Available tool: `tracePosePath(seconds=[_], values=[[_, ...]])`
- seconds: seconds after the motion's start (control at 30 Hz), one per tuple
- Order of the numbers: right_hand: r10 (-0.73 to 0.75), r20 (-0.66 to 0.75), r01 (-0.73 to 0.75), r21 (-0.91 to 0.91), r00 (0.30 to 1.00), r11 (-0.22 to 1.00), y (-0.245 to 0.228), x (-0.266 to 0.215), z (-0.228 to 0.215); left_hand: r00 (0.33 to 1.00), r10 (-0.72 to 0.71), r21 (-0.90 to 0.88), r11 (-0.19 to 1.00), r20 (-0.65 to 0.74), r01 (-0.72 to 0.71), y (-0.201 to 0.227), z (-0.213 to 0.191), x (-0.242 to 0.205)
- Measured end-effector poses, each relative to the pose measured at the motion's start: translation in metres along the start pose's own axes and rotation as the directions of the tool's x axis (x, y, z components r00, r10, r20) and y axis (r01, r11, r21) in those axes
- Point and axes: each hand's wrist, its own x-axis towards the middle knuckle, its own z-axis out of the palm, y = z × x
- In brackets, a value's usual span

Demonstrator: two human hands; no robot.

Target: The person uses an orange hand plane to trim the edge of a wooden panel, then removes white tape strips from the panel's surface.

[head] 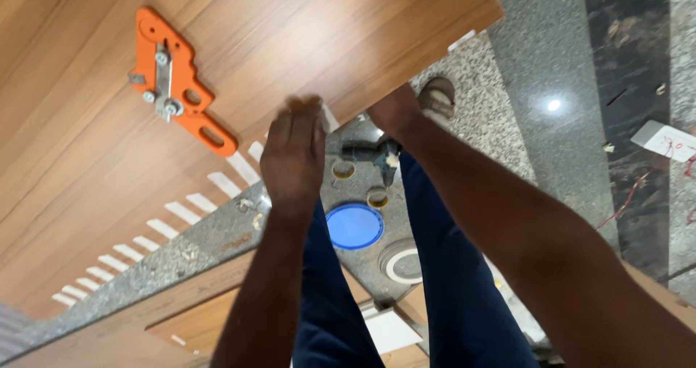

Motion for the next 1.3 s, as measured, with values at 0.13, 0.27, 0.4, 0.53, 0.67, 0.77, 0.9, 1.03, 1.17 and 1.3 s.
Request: tracePosePath(seconds=[0.13,0.27,0.4,0.53,0.67,0.77,0.9,1.03,1.17,1.3], values=[[-0.213,-0.272,0.239,0.064,0.938,0.969,0.009,-0.015,0.027,0.985,-0.112,-0.113,0.985,0.128,0.127,-0.005,0.002,0.001],[-0.028,-0.237,0.145,0.492,0.971,0.858,-0.005,-0.021,0.039,0.757,-0.406,-0.179,0.812,0.512,0.556,0.001,0.029,-0.03],[0.183,0.255,-0.313,0.814,0.949,0.489,-0.027,-0.047,0.001,0.483,-0.507,-0.629,-0.163,0.714,0.76,-0.01,0.062,-0.047],[0.233,0.319,-0.359,0.92,0.919,0.154,-0.052,-0.06,-0.036,0.521,-0.548,-0.72,-0.663,0.654,0.205,-0.011,0.073,-0.043],[0.281,0.309,-0.365,0.915,0.909,0.175,-0.065,-0.071,-0.045,0.495,-0.578,-0.713,-0.689,0.649,0.132,-0.005,0.072,-0.048],[0.298,0.301,-0.368,0.907,0.906,0.205,-0.067,-0.074,-0.046,0.49,-0.569,-0.705,-0.695,0.661,0.143,-0.007,0.075,-0.05],[0.332,0.316,-0.422,0.847,0.889,0.322,-0.07,-0.099,-0.043,0.459,-0.564,-0.69,-0.705,0.687,0.166,-0.004,0.069,-0.075],[0.388,0.319,-0.431,0.869,0.864,0.244,-0.054,-0.11,-0.008,0.435,-0.542,-0.666,-0.717,0.719,0.208,-0.002,0.059,-0.085],[0.332,0.102,-0.309,0.684,0.938,0.661,0.005,-0.093,0.064,0.431,-0.493,-0.635,-0.711,0.756,0.3,-0.008,0.057,-0.09],[-0.008,-0.045,0.016,0.183,0.999,0.983,0.051,-0.057,0.105,0.398,-0.387,-0.543,-0.717,0.832,0.438,-0.021,0.056,-0.099]])
